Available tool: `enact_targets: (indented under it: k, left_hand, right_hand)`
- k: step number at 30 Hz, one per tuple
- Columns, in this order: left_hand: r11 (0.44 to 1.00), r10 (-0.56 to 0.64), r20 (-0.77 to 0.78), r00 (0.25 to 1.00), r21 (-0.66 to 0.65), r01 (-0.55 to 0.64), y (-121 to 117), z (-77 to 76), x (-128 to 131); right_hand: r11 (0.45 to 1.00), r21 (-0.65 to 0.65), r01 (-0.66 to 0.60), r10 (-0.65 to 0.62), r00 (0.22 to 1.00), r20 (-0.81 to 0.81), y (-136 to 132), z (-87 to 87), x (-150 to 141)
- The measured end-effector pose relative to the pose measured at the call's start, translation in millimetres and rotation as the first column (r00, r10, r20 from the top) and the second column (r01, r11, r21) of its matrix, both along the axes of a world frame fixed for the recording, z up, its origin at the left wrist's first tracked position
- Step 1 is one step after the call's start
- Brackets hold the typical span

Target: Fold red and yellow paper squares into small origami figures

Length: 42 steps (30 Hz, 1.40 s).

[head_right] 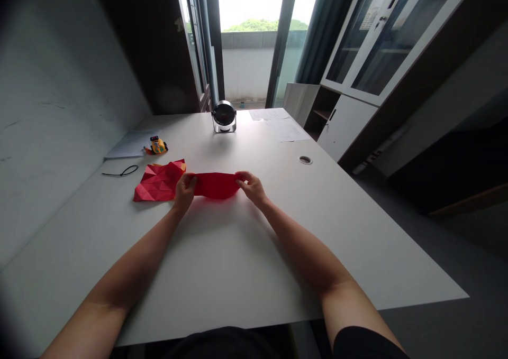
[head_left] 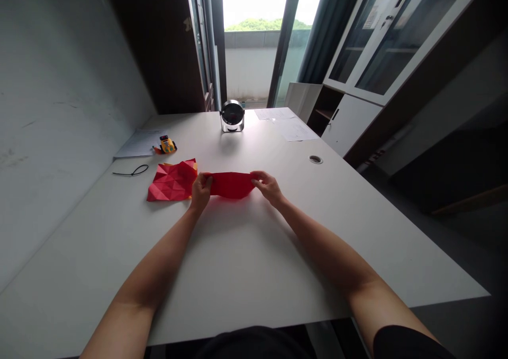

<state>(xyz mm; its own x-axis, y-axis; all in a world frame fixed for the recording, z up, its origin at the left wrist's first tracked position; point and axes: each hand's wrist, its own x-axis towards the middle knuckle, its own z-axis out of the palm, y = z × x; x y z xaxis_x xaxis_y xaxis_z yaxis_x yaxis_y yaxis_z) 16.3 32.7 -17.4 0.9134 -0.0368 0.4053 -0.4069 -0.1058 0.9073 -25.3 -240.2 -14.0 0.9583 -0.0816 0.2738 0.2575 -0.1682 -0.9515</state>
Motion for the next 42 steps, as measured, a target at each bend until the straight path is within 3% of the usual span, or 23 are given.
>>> enact_targets:
  k: [3, 5, 9, 12, 16, 21, 26, 28, 30, 33, 36, 39, 42]
  left_hand:
    - [1.0, -0.012, -0.023, 1.0, 0.0, 0.012, -1.3, 0.2, -1.7]
    - [1.0, -0.011, -0.047, 0.999, 0.017, 0.012, -2.9, 0.3, -3.0]
    - [0.998, 0.011, -0.082, 0.997, 0.063, -0.006, -5.2, -2.8, -2.6]
    - [0.976, 0.094, -0.088, 0.992, 0.204, -0.075, -3.2, -8.0, 0.7]
    - [0.856, 0.183, -0.011, 0.983, 0.494, -0.154, -0.1, -9.5, 1.1]
    - [0.651, 0.143, 0.261, 0.955, 0.702, -0.289, -11.7, 4.7, -17.1]
    - [0.527, -0.191, 0.197, 0.962, 0.847, -0.069, -30.3, 1.3, -32.4]
    - [0.495, -0.247, 0.147, 0.958, 0.869, -0.006, -32.8, -6.3, -31.9]
    - [0.496, -0.252, 0.122, 0.96, 0.868, 0.021, -32.3, -12.8, -29.3]
    - [0.524, -0.233, 0.128, 0.964, 0.852, 0.013, -29.1, -17.2, -25.4]
    - [0.574, -0.113, 0.163, 0.98, 0.816, -0.069, -24.9, -17.4, -21.8]
    - [0.629, 0.051, 0.164, 0.985, 0.761, -0.159, -19.2, -16.9, -17.0]
    - [0.686, 0.094, 0.131, 0.987, 0.71, -0.16, -14.0, -14.3, -13.3]
  right_hand:
    - [0.981, -0.142, 0.136, -0.13, 0.99, 0.052, 0.4, -0.9, 0.2]
    - [0.976, -0.108, 0.191, -0.186, 0.981, 0.049, 0.6, -1.3, 0.4]
    - [0.995, 0.029, 0.092, -0.09, 0.993, -0.078, 1.0, -3.5, 0.5]
    - [0.999, -0.024, 0.049, -0.052, 0.989, -0.138, 0.9, -7.0, -0.6]
    - [0.947, -0.31, 0.087, -0.127, 0.986, -0.11, -0.1, -10.1, -4.6]
    - [0.74, -0.656, 0.152, -0.227, 0.973, -0.03, -0.7, -12.5, -6.9]
    - [0.631, -0.747, 0.209, -0.209, 0.973, 0.096, 1.5, -12.9, -6.6]
    - [0.6, -0.763, 0.242, -0.187, 0.969, 0.161, 4.0, -10.5, -8.3]
    - [0.584, -0.78, 0.226, -0.117, 0.974, 0.195, 7.7, -7.7, -10.9]
    - [0.565, -0.82, 0.091, 0.092, 0.981, 0.172, 14.7, -6.0, -15.1]
    - [0.528, -0.847, -0.053, 0.274, 0.955, 0.111, 19.8, -9.5, -17.5]
    - [0.524, -0.845, -0.104, 0.301, 0.951, 0.069, 20.3, -15.8, -17.7]
    - [0.536, -0.837, -0.108, 0.276, 0.96, 0.053, 18.5, -20.3, -17.4]
